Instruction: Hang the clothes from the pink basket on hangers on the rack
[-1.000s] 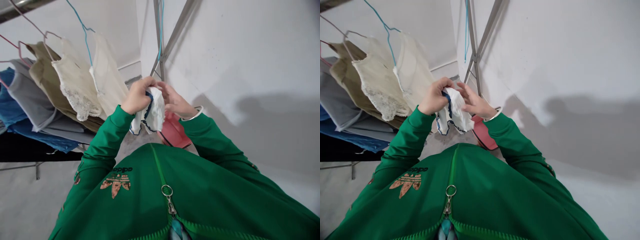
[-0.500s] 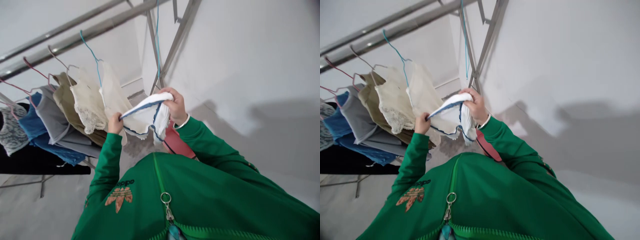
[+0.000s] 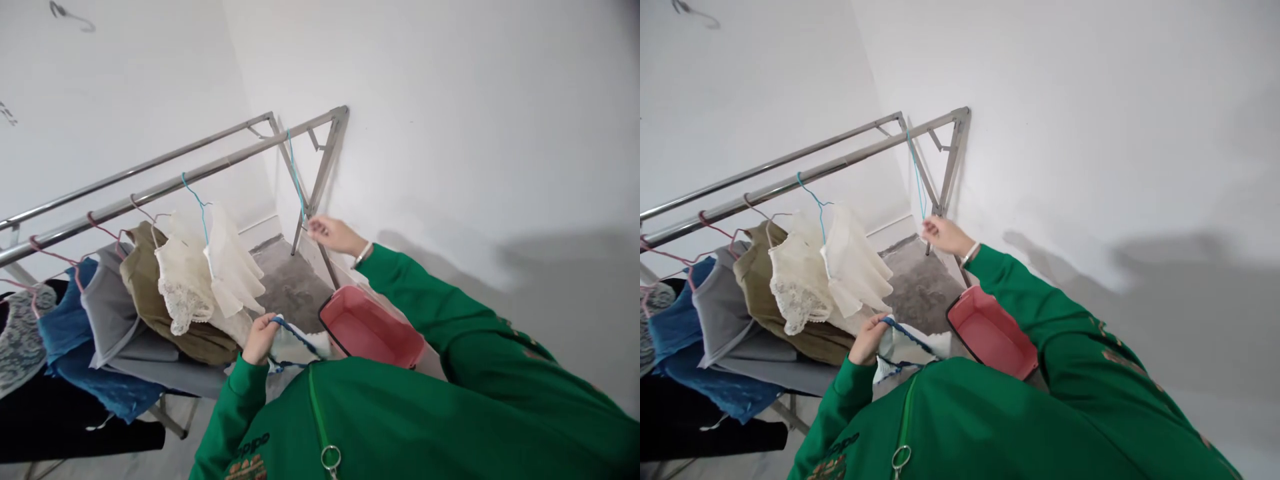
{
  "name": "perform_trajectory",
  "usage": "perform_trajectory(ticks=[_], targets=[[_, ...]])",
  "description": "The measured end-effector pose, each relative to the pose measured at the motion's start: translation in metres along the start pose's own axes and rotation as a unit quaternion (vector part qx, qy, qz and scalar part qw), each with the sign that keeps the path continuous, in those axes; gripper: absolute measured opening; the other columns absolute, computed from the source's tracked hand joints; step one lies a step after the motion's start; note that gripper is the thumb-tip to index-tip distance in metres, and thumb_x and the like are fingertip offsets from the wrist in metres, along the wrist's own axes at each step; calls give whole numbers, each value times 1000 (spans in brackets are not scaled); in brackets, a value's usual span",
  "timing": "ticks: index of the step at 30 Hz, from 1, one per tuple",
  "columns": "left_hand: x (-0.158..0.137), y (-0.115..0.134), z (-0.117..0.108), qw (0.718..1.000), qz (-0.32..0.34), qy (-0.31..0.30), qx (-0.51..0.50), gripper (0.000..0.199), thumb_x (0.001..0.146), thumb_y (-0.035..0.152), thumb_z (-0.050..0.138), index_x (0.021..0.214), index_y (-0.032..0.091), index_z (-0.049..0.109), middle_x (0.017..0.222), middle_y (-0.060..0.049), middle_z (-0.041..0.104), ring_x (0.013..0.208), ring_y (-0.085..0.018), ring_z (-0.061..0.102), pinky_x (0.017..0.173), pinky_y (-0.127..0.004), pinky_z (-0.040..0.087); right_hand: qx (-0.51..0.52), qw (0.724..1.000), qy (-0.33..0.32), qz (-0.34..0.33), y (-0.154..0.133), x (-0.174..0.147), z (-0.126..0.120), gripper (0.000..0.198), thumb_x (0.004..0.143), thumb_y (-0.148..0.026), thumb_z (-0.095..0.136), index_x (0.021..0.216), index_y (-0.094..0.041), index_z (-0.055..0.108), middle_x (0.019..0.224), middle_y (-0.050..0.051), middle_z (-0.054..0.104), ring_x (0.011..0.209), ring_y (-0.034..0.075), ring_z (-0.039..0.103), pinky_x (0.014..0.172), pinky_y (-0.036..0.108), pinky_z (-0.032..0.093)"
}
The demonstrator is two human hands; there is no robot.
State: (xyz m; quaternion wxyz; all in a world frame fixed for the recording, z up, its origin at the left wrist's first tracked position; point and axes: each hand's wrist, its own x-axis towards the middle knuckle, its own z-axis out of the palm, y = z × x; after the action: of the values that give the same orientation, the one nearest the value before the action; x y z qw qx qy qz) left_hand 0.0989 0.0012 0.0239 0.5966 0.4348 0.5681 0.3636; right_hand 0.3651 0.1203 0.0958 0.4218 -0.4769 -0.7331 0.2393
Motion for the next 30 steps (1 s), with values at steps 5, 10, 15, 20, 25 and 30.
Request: perform_trajectory(ticks=[5, 10, 15, 20, 25, 30], targets=[[-5, -8, 8, 1000, 18, -18, 2, 40, 52, 47, 74, 47, 19, 45, 39, 6, 37, 39, -6, 30, 42, -21, 20, -186, 967, 132, 117, 14, 103, -5, 59, 80, -40, 66, 123, -4, 47, 124, 25, 54, 111, 31, 54, 98, 44, 42], [-3, -19, -9, 997, 49, 30, 52, 28, 58, 37, 65, 46, 20, 47, 41, 4, 41, 43, -9, 35, 46, -23, 27, -146, 969, 100, 173, 39, 148, 8, 23, 87, -16, 49, 104, -3, 57, 113, 27, 60, 107, 31, 56, 93, 39, 42], [-2, -21, -20, 994, 56, 67, 67, 21, 59, 36, 64, 49, 19, 57, 47, 2, 51, 52, -13, 46, 54, -25, 36, -102, 979, 131, 115, 42, 138, -3, 31, 90, -14, 28, 101, -11, 56, 90, 11, 64, 84, 17, 58, 82, 27, 44], [11, -6, -14, 993, 83, 81, 37, 20, 57, 36, 68, 57, 17, 63, 52, 1, 57, 58, -15, 52, 58, -25, 42, 60, 985, 161, 11, 56, 55, 1, 20, 86, -29, 40, 91, -17, 54, 65, -1, 51, 62, 12, 48, 66, 24, 42], [37, 29, -9, 988, 81, 128, 21, 13, 61, 26, 67, 69, 18, 69, 63, 1, 65, 69, -15, 59, 68, -24, 48, 211, 961, 174, 30, 55, -58, 23, 45, 83, -50, 55, 117, -25, 41, 78, -2, 53, 55, 10, 43, 52, 24, 39], [74, 54, -9, 983, 120, 123, 70, 9, 74, 22, 62, 68, 15, 66, 60, 1, 60, 57, -12, 53, 61, -26, 46, 284, 951, 59, 107, 23, -108, 2, 42, 80, -54, 62, 105, -22, 55, 63, -4, 45, 44, 6, 27, 41, 22, 19]])
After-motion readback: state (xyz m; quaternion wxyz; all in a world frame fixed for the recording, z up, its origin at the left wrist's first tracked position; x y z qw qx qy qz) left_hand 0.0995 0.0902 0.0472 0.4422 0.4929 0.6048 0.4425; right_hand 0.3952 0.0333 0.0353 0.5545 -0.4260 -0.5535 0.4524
